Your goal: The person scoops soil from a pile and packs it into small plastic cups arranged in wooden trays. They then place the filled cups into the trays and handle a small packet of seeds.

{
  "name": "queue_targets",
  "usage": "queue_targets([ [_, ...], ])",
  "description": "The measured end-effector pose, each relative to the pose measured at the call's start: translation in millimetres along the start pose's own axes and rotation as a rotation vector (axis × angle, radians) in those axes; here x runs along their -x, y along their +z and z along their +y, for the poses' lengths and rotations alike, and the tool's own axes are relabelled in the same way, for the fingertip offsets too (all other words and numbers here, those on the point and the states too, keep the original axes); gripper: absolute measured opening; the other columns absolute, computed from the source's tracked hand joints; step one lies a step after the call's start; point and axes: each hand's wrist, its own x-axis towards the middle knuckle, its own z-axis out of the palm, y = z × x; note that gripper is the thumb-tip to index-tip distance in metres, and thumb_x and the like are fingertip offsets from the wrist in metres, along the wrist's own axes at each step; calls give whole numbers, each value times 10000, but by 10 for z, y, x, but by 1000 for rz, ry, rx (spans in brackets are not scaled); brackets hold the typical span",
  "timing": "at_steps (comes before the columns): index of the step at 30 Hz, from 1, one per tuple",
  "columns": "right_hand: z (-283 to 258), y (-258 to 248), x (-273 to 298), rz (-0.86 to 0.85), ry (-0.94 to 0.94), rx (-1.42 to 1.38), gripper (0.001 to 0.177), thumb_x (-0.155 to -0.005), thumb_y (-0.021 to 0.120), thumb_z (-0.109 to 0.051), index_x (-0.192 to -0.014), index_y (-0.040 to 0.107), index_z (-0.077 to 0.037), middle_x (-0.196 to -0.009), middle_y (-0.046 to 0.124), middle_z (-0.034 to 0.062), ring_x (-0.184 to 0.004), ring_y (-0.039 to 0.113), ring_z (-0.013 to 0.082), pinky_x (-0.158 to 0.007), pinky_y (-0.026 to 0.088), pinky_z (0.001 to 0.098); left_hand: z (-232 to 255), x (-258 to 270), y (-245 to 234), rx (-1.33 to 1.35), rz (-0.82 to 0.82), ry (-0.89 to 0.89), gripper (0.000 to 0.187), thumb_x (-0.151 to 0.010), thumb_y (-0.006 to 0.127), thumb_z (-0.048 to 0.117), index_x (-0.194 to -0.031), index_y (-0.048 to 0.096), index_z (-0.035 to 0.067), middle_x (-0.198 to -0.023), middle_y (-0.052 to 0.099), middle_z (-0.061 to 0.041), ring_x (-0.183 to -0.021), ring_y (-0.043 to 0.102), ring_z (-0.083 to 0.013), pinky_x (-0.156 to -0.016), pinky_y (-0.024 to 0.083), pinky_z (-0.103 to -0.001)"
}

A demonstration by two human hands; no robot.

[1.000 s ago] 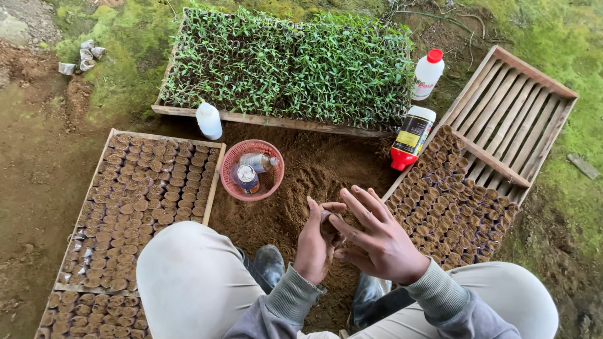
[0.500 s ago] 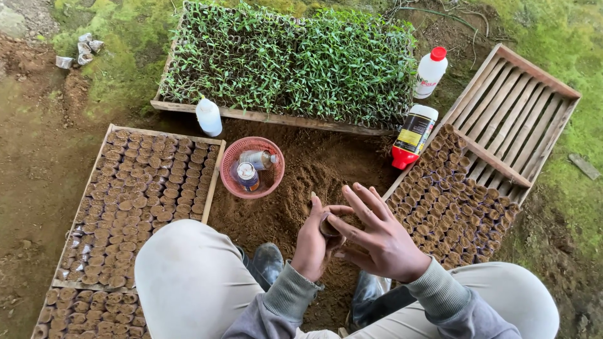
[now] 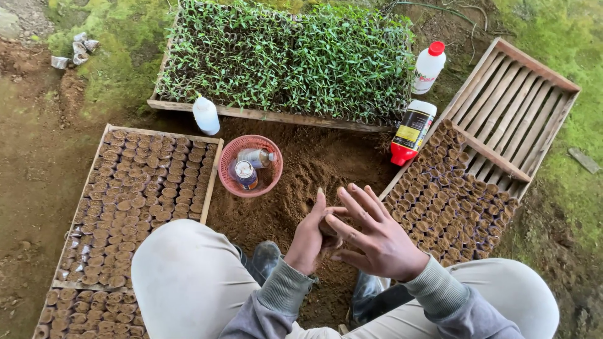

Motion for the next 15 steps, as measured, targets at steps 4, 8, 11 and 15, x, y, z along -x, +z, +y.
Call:
queue_targets([
  [4,36,39,24,-8,35,-12,835,-940,688,-563,-1586,353,-154,-1685,181,247,-1568,180,492,-1255,231,689,-83,-95,-26,119,-55,58,746,-961,330,646,-1135,726,38,-1113,753,-209,-1018,711,-300,-814,580,-384],
  [8,18,39,7,98,98,-159,874,-970,640,-514,-1604,241,-63,-1657,274,270,-1541,287,482,-1251,329,644,-66,-54,-15,37,-65,111,779,-974,242,620,-1288,657,40,-1093,704,-170,-937,642,-246,-861,543,-351],
  [11,14,39,-23,150,140,-164,788,-978,609,-494,-1522,356,17,-1501,488,243,-1375,472,435,-1120,494,584,-205,-196,-59,95,-58,132,698,-1015,259,603,-1197,652,57,-1006,711,-185,-863,659,-251,-741,566,-333],
  [15,-64,-47,-171,119,195,-189,711,-834,778,-288,-1428,537,19,-1233,667,208,-1089,663,359,-863,589,457,-386,-355,-120,108,-249,408,804,-1065,142,625,-1195,618,-9,-1046,674,-212,-930,667,-255,-856,566,-397],
])
